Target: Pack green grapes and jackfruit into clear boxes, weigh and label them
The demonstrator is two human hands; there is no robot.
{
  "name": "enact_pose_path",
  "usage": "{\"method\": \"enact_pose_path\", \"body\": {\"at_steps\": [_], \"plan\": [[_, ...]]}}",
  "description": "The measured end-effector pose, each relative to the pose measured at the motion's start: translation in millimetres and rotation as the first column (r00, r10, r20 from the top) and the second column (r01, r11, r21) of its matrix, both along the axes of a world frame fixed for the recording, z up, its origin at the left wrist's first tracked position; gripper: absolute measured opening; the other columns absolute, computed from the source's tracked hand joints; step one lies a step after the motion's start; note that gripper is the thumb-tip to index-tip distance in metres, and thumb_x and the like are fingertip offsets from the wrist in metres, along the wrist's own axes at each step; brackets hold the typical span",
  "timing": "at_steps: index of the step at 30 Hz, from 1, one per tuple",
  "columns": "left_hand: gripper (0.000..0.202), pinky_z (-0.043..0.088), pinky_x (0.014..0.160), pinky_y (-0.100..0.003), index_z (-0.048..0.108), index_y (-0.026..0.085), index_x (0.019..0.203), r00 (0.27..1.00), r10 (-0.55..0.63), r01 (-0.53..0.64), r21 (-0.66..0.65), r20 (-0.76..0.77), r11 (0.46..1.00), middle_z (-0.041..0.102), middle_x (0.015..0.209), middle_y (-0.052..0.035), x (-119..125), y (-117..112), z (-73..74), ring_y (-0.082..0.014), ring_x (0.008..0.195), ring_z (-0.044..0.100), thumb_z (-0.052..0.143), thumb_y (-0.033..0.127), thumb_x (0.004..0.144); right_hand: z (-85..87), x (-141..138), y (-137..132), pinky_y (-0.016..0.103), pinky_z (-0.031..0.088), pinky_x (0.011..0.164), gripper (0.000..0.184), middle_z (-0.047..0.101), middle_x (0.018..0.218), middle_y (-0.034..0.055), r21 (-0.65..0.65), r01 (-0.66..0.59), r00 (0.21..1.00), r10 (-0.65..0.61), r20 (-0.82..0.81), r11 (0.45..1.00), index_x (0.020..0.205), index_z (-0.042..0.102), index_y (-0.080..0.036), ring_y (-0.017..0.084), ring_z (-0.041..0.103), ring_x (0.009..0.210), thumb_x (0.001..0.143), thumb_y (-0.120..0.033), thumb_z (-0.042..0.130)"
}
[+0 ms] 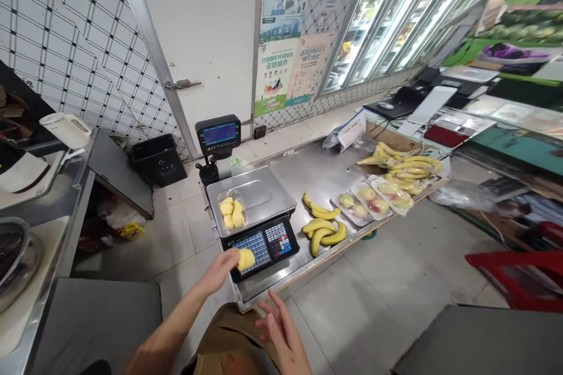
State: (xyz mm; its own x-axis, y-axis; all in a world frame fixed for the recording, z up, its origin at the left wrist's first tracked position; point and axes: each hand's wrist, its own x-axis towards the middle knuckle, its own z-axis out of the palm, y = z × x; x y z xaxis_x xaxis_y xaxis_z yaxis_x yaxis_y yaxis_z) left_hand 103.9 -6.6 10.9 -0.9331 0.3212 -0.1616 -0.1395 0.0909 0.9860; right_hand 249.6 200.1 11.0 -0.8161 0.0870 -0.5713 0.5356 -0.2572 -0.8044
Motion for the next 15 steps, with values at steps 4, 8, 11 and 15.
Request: {"method": "enact_pose_path", "body": {"at_steps": [4,8,11,15], "plan": [[0.037,0.047,0.113,-0.046,0.076,0.022,0.093,0.939,-0.28,0.272,-0.066,-0.201,0.96,0.073,0.126,-0.0128,37.9,19.4,11.8,-0.0301,0.124,0.063,0.064,0.057,0.094,-2.6,-11.6,-12.0,0.047,0.061,0.077,0.064,0.079,0.12,0.0098,-0.228,0.116,0.99,-0.131,-0.054,0.967,0.129,0.074,-0.042,0.033,0.076,0.098,0.074,-0.075,0.082],[0.044,0.045,0.118,-0.052,0.074,0.026,0.118,0.882,-0.363,0.323,-0.174,-0.301,0.93,0.067,0.139,-0.0136,33.2,16.8,13.4,-0.0341,0.134,0.057,0.081,0.053,0.083,3.1,-11.1,-20.9,0.044,0.059,0.072,0.056,0.079,0.106,0.0098,-0.207,0.182,0.98,-0.195,-0.043,0.961,0.118,0.077,-0.036,0.029,0.074,0.089,0.076,-0.072,0.081],[0.036,0.05,0.111,-0.051,0.069,0.026,0.12,0.953,0.034,-0.13,-0.306,-0.302,0.943,0.069,0.128,-0.0152,-1.6,-3.4,1.2,-0.0317,0.122,0.064,0.073,0.046,0.09,7.8,-2.3,-22.1,0.05,0.06,0.074,0.056,0.078,0.097,0.0092,-0.169,0.236,0.972,-0.236,0.022,0.957,0.11,0.076,-0.04,0.031,0.073,0.079,0.072,-0.08,0.077],[0.036,0.059,0.089,-0.041,0.062,0.02,0.123,0.855,0.475,-0.508,-0.514,-0.207,0.691,0.072,0.107,-0.0105,-65.8,-33.2,-11.6,-0.0248,0.095,0.07,0.064,0.038,0.092,-1.3,18.3,-15.4,0.059,0.06,0.081,0.062,0.078,0.098,0.0115,-0.085,0.303,0.949,-0.293,0.116,0.949,0.108,0.071,-0.041,0.036,0.073,0.079,0.068,-0.089,0.07]]}}
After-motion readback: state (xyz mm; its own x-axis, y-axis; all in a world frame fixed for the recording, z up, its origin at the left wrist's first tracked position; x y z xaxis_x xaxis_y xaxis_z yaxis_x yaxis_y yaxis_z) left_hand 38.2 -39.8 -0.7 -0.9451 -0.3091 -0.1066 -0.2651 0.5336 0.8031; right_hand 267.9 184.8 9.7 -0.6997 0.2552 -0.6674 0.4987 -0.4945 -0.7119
